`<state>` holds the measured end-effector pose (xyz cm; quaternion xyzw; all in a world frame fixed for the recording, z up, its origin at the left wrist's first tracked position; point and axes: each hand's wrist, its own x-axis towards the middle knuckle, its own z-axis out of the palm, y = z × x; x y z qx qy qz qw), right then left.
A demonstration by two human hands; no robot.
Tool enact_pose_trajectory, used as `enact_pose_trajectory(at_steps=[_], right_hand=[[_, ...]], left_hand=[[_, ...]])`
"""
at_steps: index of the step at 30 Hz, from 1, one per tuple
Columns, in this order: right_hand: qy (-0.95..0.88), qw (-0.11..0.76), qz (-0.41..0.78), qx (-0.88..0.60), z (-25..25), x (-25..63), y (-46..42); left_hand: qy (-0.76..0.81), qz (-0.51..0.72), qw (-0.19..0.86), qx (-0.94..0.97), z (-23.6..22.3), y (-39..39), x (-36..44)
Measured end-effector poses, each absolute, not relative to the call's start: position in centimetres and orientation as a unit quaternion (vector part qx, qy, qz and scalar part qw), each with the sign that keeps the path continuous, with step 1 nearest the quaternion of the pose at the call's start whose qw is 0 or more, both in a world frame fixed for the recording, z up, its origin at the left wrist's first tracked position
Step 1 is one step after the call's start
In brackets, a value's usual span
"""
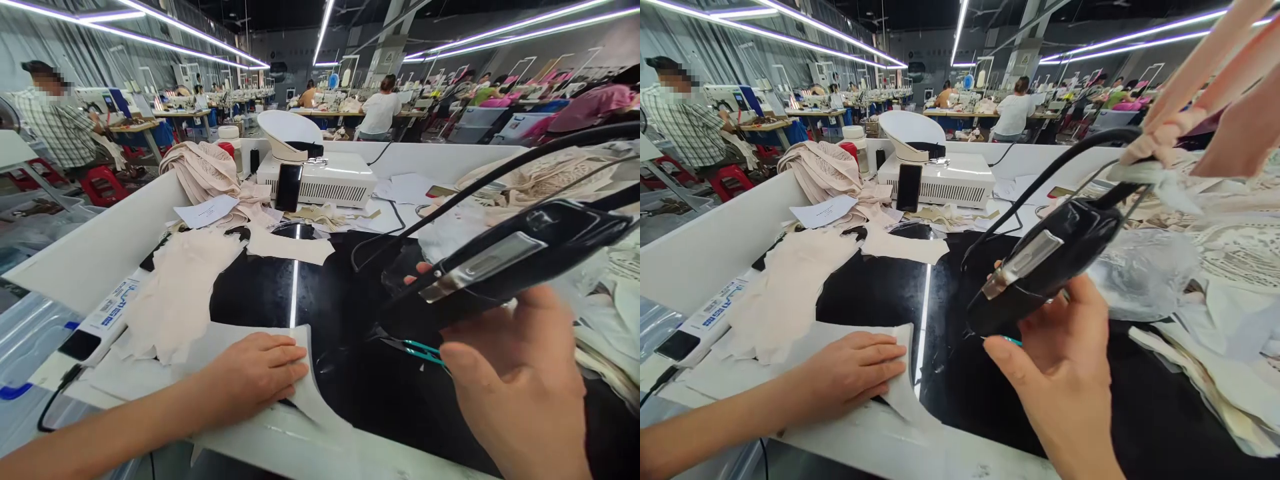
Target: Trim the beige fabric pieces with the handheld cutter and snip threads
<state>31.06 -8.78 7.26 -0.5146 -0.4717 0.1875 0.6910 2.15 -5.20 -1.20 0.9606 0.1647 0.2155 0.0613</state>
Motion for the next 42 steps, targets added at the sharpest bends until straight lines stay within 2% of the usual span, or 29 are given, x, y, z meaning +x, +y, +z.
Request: enact_pose_trajectory(at_steps=[5,11,21,32,42], right_hand=[[-0.474,0.711,0.145,-0.499,7.7,28.2,-6.9],[-0.464,0.755,0.188,-0.425,7.7,26.2,-5.6],[-0.464,0.768,0.251,-0.364,5.7,24.6,-3.5],[-0.451,0.778,0.307,-0.313,6.4,23.6,-3.8],[-0.466,0.771,0.297,-0.317,5.6,23.5,-3.8]], left_hand=[[0.153,0.208,0.049,0.965,-1.0,-5.7,3.4],[0.169,0.265,-0.009,0.949,0.0,-5.6,5.2],[0.182,0.222,-0.076,0.955,-1.5,-5.9,6.1],[0.198,0.285,-0.072,0.935,0.0,-6.2,6.2],[0.202,0.301,-0.073,0.929,-0.3,-6.2,6.2]])
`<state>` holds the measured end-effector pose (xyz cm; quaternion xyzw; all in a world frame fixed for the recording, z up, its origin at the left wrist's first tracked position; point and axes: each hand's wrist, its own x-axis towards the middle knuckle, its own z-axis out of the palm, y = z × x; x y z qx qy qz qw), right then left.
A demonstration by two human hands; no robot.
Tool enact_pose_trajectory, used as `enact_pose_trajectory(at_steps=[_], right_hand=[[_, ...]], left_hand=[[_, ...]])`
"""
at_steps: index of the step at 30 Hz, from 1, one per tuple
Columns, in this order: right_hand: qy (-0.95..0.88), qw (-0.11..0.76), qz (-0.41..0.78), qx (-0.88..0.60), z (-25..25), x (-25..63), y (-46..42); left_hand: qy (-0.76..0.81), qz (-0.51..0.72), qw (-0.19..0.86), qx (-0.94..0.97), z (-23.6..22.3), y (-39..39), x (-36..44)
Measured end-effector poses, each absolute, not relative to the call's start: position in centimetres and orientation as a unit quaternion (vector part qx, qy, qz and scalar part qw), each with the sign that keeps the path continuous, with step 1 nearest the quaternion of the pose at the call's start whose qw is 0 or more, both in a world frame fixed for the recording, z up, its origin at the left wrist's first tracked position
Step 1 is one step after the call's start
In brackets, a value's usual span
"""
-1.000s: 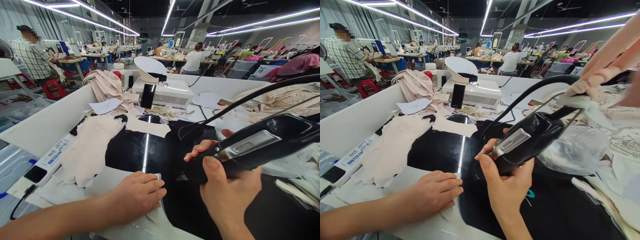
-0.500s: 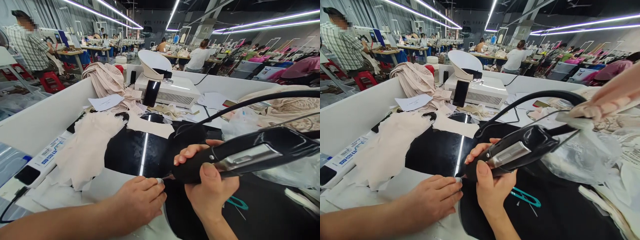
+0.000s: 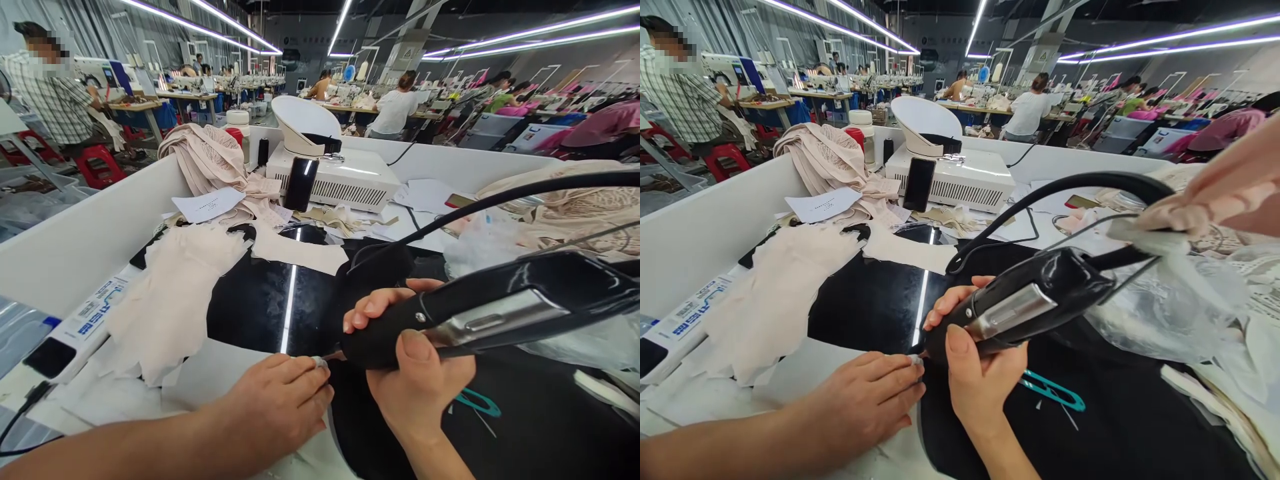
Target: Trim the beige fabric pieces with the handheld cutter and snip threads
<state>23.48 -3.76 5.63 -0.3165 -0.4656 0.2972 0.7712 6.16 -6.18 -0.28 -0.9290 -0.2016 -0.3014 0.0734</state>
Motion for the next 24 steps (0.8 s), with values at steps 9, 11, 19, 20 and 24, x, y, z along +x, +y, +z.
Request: enact_pose_trajectory(at_steps=[9,11,19,20,24], right_hand=[[-0.478,0.764,0.289,-0.322,5.6,23.6,-3.6],[-0.478,0.763,0.293,-0.322,5.6,23.6,-3.6],[-0.480,0.763,0.283,-0.328,5.7,23.7,-3.6],[-0.480,0.762,0.282,-0.329,5.7,23.7,-3.6],[-0.484,0.762,0.281,-0.326,5.8,23.7,-3.5]], left_hand=[[-0.213,-0.304,0.097,-0.924,-0.6,-6.5,5.9],[-0.216,-0.306,0.100,-0.922,-0.9,-6.6,5.9],[-0.227,-0.301,0.099,-0.921,-1.3,-6.8,5.9],[-0.228,-0.304,0.098,-0.920,-1.3,-6.7,5.9],[-0.224,-0.283,0.107,-0.926,-1.4,-6.7,5.8]])
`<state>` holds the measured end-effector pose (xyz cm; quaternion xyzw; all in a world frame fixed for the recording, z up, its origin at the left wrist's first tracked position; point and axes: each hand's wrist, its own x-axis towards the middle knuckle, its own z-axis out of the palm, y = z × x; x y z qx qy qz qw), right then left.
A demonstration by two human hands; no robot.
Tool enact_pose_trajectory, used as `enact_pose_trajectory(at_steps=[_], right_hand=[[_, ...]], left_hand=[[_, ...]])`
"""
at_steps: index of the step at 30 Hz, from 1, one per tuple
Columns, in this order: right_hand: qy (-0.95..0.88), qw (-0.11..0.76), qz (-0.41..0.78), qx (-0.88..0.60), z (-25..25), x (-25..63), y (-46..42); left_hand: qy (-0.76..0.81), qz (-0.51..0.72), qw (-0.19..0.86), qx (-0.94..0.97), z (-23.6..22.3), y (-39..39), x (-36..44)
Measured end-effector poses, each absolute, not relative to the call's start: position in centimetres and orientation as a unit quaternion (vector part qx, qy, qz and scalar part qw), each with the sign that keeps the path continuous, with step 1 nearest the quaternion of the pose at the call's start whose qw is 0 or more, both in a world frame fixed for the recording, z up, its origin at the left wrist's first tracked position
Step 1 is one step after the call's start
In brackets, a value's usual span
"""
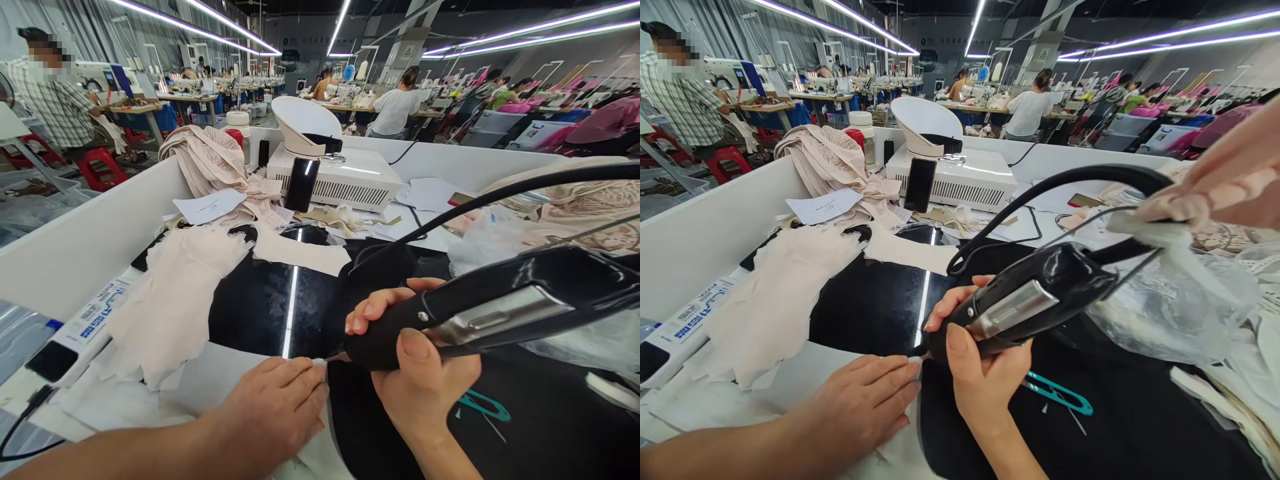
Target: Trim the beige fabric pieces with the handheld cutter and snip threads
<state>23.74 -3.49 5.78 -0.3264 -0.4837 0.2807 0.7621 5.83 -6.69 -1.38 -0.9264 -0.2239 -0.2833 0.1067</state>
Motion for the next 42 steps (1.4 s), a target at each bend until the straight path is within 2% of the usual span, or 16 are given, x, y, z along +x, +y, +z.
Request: enact_pose_trajectory(at_steps=[3,18,35,42], right_hand=[[-0.482,0.764,0.283,-0.321,5.83,23.72,-3.50],[-0.458,0.774,0.284,-0.332,6.35,23.69,-3.43],[-0.468,0.769,0.282,-0.331,6.34,23.62,-3.44],[-0.469,0.767,0.286,-0.332,6.15,23.41,-3.54]], left_hand=[[-0.222,-0.262,0.113,-0.932,-1.45,-6.68,5.75],[-0.231,-0.307,0.099,-0.918,-1.40,-6.72,5.81],[-0.223,-0.251,0.124,-0.934,-2.04,-6.99,5.81],[-0.225,-0.279,0.123,-0.925,-2.06,-6.93,5.85]])
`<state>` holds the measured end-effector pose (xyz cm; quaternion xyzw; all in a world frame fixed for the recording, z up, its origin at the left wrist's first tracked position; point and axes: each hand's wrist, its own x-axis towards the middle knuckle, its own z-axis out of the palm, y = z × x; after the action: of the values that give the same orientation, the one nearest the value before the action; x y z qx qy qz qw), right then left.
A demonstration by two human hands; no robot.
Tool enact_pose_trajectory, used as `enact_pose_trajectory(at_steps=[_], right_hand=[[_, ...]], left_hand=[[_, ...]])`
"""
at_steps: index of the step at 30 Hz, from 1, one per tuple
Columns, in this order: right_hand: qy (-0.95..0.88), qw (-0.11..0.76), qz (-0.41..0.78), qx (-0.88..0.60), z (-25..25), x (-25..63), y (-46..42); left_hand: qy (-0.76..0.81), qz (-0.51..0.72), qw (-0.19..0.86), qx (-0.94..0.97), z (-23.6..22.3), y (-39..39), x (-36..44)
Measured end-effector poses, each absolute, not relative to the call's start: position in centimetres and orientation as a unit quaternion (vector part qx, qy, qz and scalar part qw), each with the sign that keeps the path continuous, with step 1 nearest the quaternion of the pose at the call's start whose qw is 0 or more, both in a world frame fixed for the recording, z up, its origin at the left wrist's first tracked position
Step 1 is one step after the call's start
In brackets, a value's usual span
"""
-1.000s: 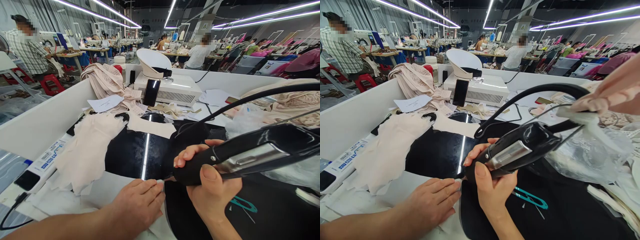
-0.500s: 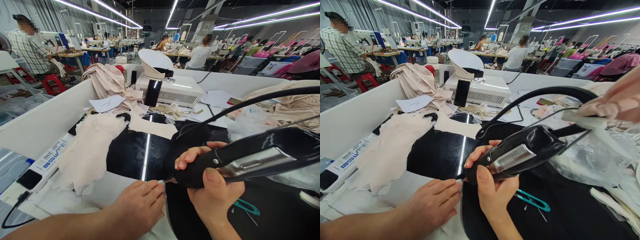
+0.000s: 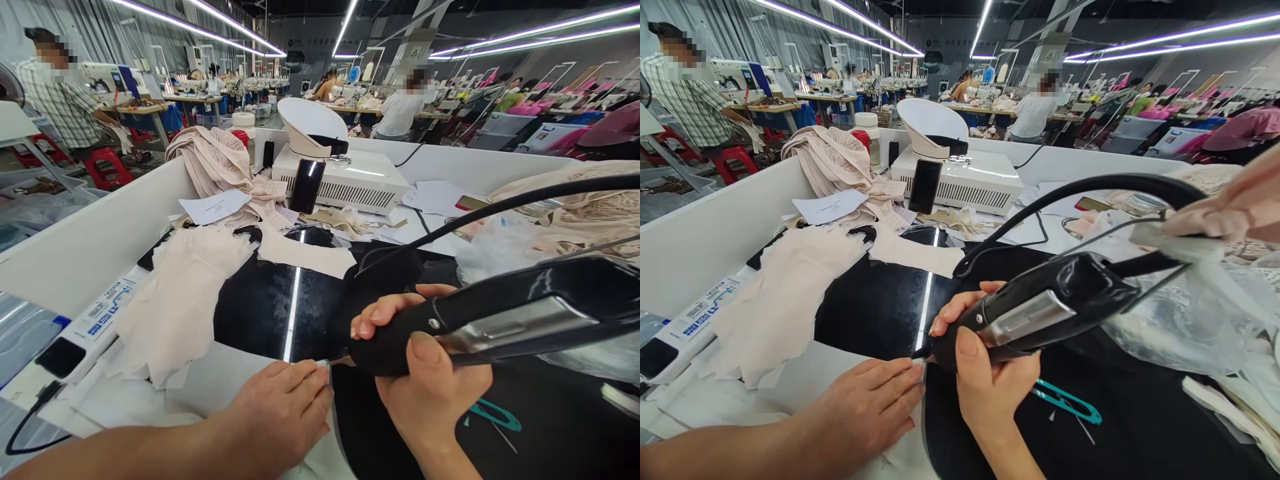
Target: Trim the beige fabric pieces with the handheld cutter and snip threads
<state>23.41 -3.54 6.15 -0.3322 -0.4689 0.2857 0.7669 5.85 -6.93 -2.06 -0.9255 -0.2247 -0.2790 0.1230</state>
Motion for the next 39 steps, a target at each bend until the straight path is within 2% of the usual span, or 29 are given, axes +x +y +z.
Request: enact_pose_trajectory(at_steps=[11,23,30,39], right_hand=[[-0.478,0.764,0.281,-0.329,5.9,23.0,-3.4],[-0.458,0.776,0.304,-0.309,5.9,22.5,-3.4],[-0.475,0.764,0.317,-0.301,5.7,22.3,-3.5],[-0.466,0.767,0.325,-0.297,5.6,22.2,-3.6]], left_hand=[[-0.220,-0.274,0.137,-0.926,-2.9,-6.9,5.8],[-0.239,-0.299,0.107,-0.918,-2.3,-7.0,5.8],[-0.235,-0.263,0.116,-0.928,-2.1,-7.1,5.9],[-0.263,-0.299,0.114,-0.910,-2.0,-7.4,6.1]])
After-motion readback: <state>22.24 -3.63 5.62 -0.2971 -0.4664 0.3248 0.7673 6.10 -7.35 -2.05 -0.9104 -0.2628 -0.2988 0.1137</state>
